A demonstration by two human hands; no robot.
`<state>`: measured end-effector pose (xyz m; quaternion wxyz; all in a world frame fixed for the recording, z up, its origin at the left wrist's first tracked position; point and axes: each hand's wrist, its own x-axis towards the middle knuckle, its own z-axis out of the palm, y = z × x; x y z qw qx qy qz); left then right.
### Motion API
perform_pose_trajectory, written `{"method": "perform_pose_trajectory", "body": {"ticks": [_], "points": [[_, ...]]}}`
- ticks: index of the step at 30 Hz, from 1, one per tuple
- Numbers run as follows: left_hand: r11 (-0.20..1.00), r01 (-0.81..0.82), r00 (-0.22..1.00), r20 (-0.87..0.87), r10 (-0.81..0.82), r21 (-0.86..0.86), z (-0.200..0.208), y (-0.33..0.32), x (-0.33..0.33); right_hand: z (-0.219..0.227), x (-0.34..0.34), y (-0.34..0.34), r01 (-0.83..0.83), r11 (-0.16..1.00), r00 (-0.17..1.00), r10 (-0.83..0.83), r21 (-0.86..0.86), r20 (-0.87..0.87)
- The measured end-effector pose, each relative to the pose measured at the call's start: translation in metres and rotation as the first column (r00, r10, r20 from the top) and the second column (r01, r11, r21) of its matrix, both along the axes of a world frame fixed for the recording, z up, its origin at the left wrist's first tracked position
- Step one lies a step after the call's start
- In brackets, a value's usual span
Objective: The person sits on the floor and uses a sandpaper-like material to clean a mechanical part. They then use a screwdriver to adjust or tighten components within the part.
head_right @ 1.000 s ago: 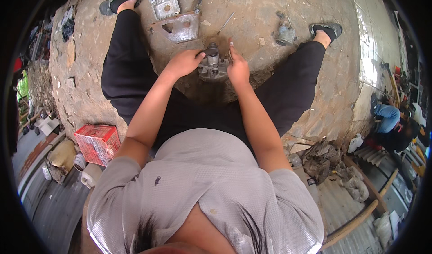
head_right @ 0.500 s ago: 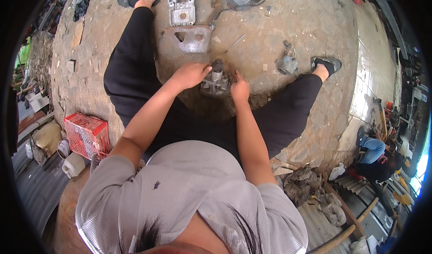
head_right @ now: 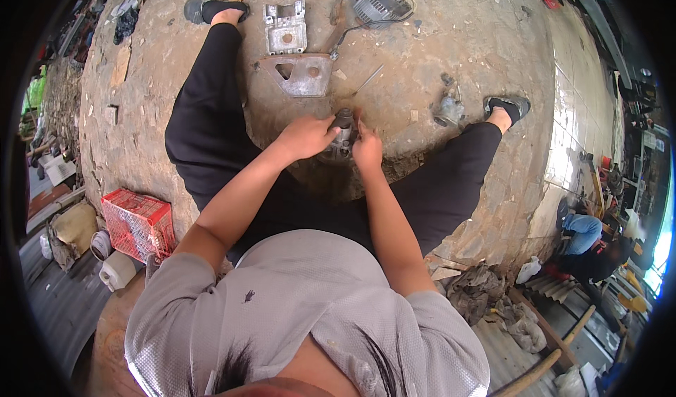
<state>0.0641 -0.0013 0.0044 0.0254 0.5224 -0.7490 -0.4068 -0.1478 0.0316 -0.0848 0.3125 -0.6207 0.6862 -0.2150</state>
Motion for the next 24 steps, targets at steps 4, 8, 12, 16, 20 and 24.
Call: {"method": "perform_pose_trajectory", "body": {"ticks": [4, 8, 12, 16, 20, 24], "points": [[1.000, 0.014, 0.999, 0.034, -0.015, 0.017, 0.005, 0.007, -0.006, 0.019, 0.002, -0.002, -0.008, 0.982, 0.998, 0.020, -0.189, 0.061], [0.995, 0.079, 0.996, 0.038, -0.081, 0.053, 0.016, 0.008, -0.013, -0.009, -0.008, 0.007, 0.127, 0.970, 0.992, -0.125, 0.206, -0.024], [0.997, 0.071, 0.997, -0.019, -0.071, -0.011, 0.001, 0.009, -0.003, 0.010, -0.011, 0.007, 0.029, 0.959, 0.995, 0.000, -0.282, 0.102], [0.996, 0.089, 0.995, -0.037, -0.088, 0.031, -0.001, 0.002, 0.001, 0.016, -0.007, 0.010, 0.116, 0.991, 0.981, -0.125, 0.068, 0.147], [0.994, 0.110, 0.993, -0.051, -0.109, 0.010, -0.003, -0.001, 0.008, 0.039, 0.001, 0.004, 0.141, 0.975, 0.946, -0.082, -0.170, 0.315], [0.988, 0.152, 0.988, -0.034, -0.154, -0.035, -0.003, -0.002, 0.001, 0.008, -0.014, 0.010, 0.098, 0.989, 0.979, -0.116, 0.111, 0.166]]}}
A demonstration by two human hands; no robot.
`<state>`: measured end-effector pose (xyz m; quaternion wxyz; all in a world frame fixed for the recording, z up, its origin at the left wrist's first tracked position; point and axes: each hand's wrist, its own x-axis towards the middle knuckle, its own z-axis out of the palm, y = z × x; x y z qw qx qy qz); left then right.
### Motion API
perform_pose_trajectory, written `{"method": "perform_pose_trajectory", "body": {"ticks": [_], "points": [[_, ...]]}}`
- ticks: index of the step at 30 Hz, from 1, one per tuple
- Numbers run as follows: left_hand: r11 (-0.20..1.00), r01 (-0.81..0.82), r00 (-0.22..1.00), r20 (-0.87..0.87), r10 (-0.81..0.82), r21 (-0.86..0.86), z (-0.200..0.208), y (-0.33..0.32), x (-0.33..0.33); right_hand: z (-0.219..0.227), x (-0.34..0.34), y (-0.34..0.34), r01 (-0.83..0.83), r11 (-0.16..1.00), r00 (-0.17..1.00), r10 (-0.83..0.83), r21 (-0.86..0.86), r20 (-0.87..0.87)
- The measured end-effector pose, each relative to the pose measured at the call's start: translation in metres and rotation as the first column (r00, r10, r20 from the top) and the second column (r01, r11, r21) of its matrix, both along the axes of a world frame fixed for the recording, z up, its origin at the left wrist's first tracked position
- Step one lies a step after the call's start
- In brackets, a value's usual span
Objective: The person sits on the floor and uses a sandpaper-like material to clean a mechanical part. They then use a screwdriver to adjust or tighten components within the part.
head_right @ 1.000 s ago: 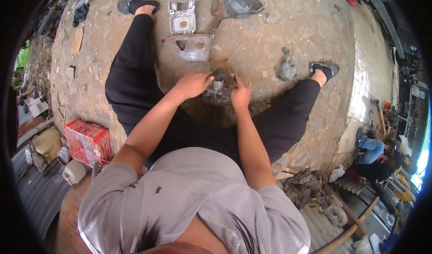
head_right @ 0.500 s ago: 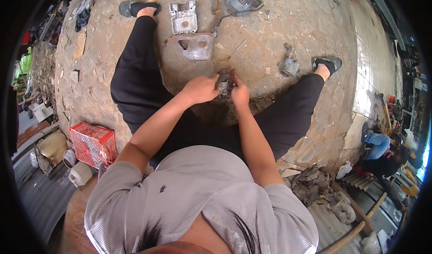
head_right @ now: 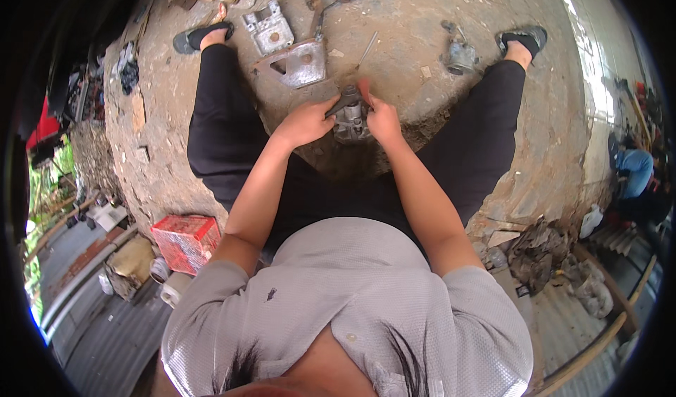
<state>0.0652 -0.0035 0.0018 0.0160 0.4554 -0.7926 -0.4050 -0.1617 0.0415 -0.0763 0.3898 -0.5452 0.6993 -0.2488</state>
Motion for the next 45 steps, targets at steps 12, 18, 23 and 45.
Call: {"method": "perform_pose_trajectory", "body": {"ticks": [12, 18, 23, 45], "points": [[0.990, -0.022, 1.000, -0.019, 0.025, 0.141, -0.013, -0.012, 0.009, 0.013, 0.008, -0.009, -0.027, 0.923, 0.984, 0.092, -0.384, 0.151], [0.979, -0.048, 0.998, -0.033, 0.056, 0.201, -0.011, -0.016, 0.010, 0.021, 0.010, -0.013, 0.024, 0.956, 0.990, 0.017, -0.292, 0.138], [0.974, -0.050, 0.996, -0.056, 0.064, 0.222, -0.013, -0.019, 0.007, 0.002, 0.003, -0.015, -0.053, 0.975, 0.993, 0.073, -0.215, 0.089], [0.629, -0.087, 0.937, -0.150, 0.315, 0.773, -0.024, -0.018, 0.009, 0.027, 0.012, -0.015, -0.168, 0.893, 0.984, 0.125, -0.418, -0.129]]}}
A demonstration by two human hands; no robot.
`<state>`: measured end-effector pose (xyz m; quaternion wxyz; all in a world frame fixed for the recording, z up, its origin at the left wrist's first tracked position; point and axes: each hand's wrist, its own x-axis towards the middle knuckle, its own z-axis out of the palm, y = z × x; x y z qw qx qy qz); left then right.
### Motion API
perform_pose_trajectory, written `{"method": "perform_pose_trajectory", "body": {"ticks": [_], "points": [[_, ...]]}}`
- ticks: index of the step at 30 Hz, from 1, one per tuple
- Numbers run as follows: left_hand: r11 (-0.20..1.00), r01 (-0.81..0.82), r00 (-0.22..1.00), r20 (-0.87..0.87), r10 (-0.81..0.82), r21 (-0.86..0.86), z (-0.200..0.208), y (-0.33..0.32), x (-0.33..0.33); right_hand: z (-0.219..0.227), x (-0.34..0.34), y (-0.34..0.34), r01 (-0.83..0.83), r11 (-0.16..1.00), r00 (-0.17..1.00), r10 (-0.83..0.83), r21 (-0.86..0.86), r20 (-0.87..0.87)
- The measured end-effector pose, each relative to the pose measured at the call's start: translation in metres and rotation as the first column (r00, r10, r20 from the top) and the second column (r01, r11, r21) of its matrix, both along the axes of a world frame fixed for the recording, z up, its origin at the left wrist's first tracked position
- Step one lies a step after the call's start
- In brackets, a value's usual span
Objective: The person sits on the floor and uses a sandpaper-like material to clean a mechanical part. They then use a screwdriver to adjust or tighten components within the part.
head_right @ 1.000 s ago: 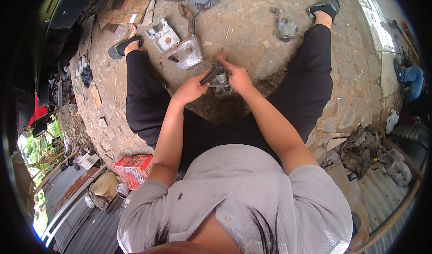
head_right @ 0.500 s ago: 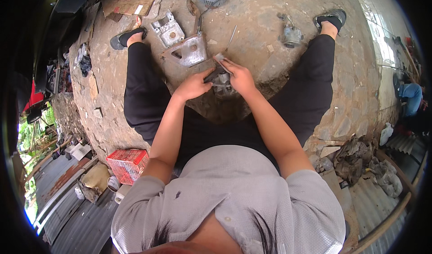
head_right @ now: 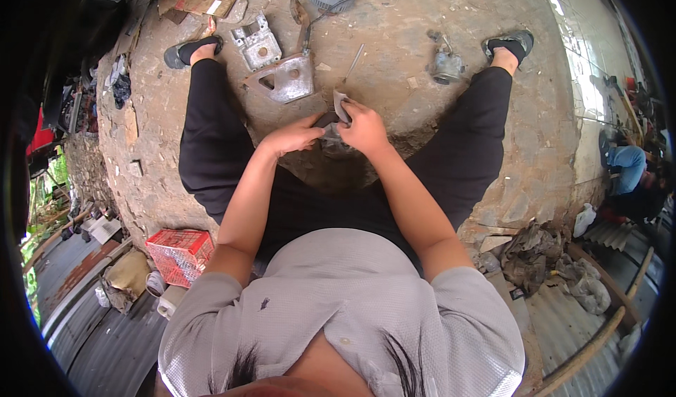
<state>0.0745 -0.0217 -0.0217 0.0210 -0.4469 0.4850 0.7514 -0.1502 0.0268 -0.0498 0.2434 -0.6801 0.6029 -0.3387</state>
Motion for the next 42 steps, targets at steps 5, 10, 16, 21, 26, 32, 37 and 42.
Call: {"method": "perform_pose_trajectory", "body": {"ticks": [5, 10, 16, 21, 26, 32, 37, 42], "points": [[0.901, 0.173, 0.984, 0.118, -0.136, -0.397, 0.000, 0.002, -0.004, 0.013, -0.004, -0.005, 0.027, 0.950, 0.997, -0.049, 0.312, 0.065], [0.864, 0.141, 0.987, 0.132, -0.087, -0.484, -0.012, 0.003, -0.002, 0.019, -0.001, -0.001, -0.049, 0.983, 0.951, 0.099, -0.175, 0.291], [0.892, 0.213, 0.968, 0.210, -0.136, -0.400, 0.007, -0.001, -0.003, 0.003, -0.002, -0.003, 0.053, 0.998, 0.976, -0.056, 0.016, 0.211], [0.894, 0.223, 0.970, 0.183, -0.162, -0.388, 0.016, -0.004, -0.006, -0.011, -0.003, -0.001, 0.006, 0.994, 0.997, -0.014, 0.106, 0.073], [0.866, 0.248, 0.965, 0.186, -0.183, -0.435, 0.014, -0.001, 0.001, 0.007, 0.007, -0.003, -0.003, 0.987, 0.968, 0.043, -0.159, 0.247], [0.863, 0.266, 0.960, 0.198, -0.198, -0.430, 0.002, -0.001, 0.001, -0.005, 0.012, -0.004, 0.093, 0.995, 0.967, -0.086, -0.021, 0.240], [0.872, 0.269, 0.963, 0.123, -0.239, -0.408, 0.000, -0.002, -0.006, -0.034, -0.009, 0.004, -0.005, 0.982, 0.979, -0.033, 0.187, 0.201], [0.869, 0.283, 0.955, 0.206, -0.215, -0.407, 0.026, 0.003, -0.004, 0.014, 0.009, 0.001, -0.050, 0.978, 0.927, 0.121, -0.204, 0.354]]}}
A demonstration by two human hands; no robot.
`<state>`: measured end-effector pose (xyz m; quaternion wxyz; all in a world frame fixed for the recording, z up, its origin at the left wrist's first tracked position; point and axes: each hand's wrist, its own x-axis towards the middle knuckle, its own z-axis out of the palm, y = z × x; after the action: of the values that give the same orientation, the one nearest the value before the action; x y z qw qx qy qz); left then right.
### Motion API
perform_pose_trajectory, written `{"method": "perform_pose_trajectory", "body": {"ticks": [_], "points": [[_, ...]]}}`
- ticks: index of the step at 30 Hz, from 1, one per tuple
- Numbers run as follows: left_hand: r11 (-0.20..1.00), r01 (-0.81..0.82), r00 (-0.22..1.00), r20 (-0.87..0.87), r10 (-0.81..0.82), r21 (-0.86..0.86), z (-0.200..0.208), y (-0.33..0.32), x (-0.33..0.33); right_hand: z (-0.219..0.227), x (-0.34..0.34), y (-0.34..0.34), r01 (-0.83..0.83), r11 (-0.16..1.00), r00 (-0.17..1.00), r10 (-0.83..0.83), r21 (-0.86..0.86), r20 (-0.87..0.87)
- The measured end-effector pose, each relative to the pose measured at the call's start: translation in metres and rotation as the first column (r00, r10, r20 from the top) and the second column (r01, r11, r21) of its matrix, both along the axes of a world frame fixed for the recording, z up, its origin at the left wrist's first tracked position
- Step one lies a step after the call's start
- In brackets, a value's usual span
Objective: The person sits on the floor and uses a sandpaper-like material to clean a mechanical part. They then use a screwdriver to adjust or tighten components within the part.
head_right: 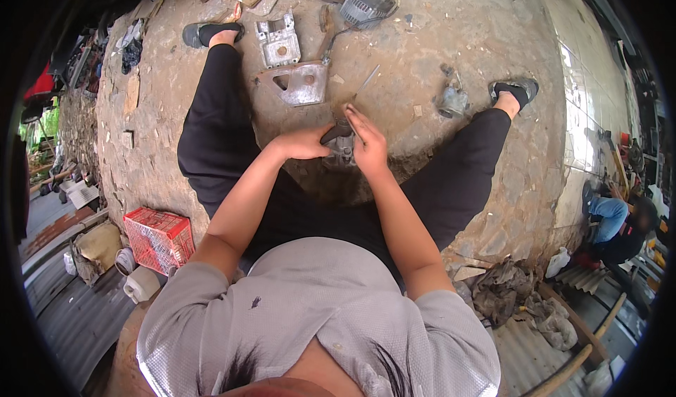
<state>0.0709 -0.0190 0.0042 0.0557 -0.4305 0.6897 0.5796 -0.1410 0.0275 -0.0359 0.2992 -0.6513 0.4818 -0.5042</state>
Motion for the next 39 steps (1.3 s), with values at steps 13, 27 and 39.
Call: {"method": "perform_pose_trajectory", "body": {"ticks": [13, 27, 39], "points": [[0.997, 0.045, 0.996, 0.080, -0.040, -0.059, -0.011, -0.001, -0.001, -0.028, -0.016, 0.003, 0.157, 0.944, 0.974, -0.101, 0.289, -0.201], [0.997, 0.064, 0.998, -0.024, -0.063, 0.032, -0.017, -0.007, 0.001, -0.032, -0.012, -0.003, 0.106, 0.932, 0.967, -0.016, 0.346, -0.254], [0.998, 0.054, 0.998, 0.027, -0.054, -0.035, -0.007, -0.003, 0.003, -0.030, -0.013, -0.001, 0.086, 0.969, 0.955, -0.013, 0.233, -0.295]]}}
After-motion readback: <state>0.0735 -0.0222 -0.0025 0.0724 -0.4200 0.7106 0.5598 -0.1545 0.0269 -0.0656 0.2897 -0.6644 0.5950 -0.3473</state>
